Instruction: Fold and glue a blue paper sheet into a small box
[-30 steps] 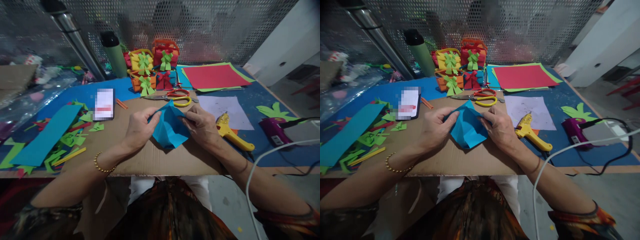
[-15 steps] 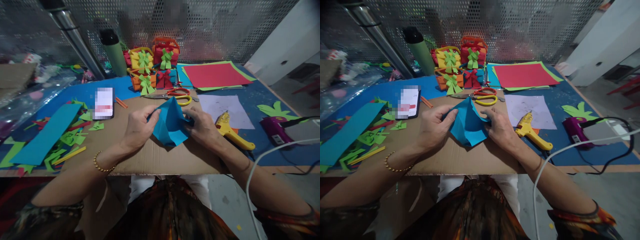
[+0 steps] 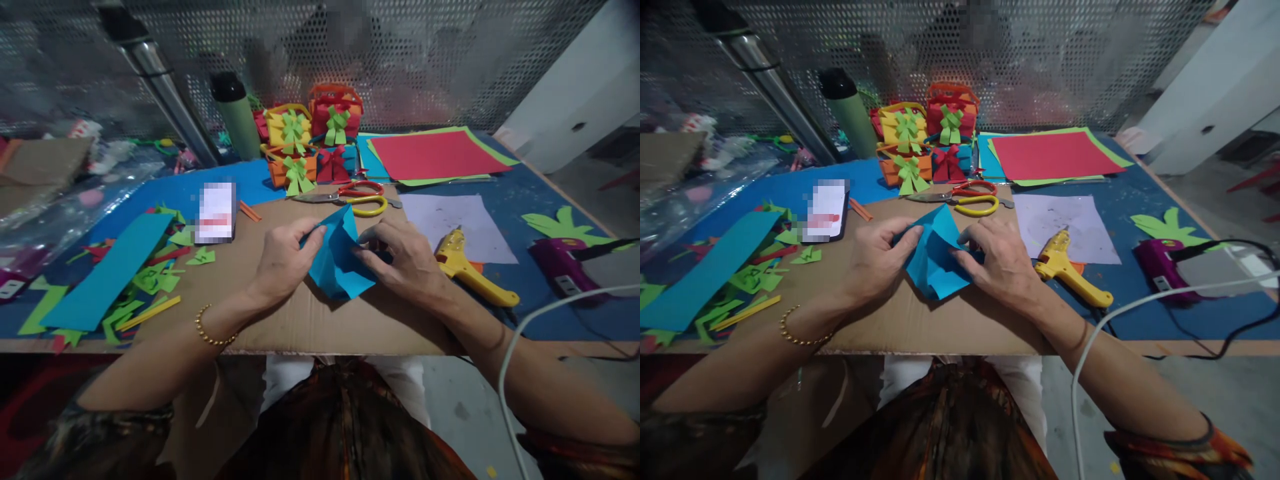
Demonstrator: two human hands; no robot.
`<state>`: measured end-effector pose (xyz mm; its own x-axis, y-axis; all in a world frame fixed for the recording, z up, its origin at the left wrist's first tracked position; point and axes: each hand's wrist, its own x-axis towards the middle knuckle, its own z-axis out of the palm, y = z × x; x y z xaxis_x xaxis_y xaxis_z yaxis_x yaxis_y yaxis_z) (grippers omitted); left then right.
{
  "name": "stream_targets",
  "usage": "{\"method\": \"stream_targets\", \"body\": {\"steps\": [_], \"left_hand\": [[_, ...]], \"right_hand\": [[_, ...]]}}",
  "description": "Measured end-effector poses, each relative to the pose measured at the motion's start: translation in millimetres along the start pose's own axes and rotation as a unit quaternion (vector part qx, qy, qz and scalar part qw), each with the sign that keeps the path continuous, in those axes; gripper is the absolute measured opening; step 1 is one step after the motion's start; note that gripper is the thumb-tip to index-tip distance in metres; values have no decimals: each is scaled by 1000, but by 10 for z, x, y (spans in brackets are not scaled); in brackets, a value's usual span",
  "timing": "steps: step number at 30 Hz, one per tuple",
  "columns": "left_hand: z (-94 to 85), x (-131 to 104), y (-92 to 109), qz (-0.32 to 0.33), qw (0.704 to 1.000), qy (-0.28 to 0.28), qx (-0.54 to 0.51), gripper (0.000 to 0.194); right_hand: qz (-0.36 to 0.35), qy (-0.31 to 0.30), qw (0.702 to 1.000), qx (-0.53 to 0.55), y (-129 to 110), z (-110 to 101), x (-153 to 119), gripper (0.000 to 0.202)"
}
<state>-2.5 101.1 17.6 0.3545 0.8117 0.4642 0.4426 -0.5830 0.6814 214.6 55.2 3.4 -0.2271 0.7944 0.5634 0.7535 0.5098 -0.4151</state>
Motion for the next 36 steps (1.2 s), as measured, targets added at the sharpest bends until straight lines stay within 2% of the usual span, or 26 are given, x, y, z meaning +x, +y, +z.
{"method": "stream_targets", "body": {"steps": [3, 8, 12, 17, 19, 22, 27, 36], "left_hand": [[-5, -14, 38, -4, 999, -20, -26, 28], [-11, -26, 79, -18, 995, -71, -72, 26], [-6, -27, 67, -35, 990, -87, -105, 28], [-14, -44, 98, -44, 985, -114, -118, 28], [-17, -49, 112, -44, 983, -125, -130, 27], [-21, -49, 123, -46, 981, -133, -132, 27], [-27, -38, 122, -44, 982, -137, -125, 26], [-28, -23, 90, -58, 975, -157, -147, 27]], "right_hand": [[0, -10, 999, 46, -60, -26, -7, 19], [-23, -38, 996, 79, -96, -33, -5, 18], [41, -27, 991, 125, -62, -17, 16, 13], [143, 1, 971, 194, -21, -2, 33, 35], [158, -6, 969, 192, -14, -10, 36, 35], [144, -5, 973, 181, 0, -27, 46, 30], [89, 15, 979, 182, 33, -41, 76, 35], [147, -55, 963, 221, -50, -134, 109, 27]]}}
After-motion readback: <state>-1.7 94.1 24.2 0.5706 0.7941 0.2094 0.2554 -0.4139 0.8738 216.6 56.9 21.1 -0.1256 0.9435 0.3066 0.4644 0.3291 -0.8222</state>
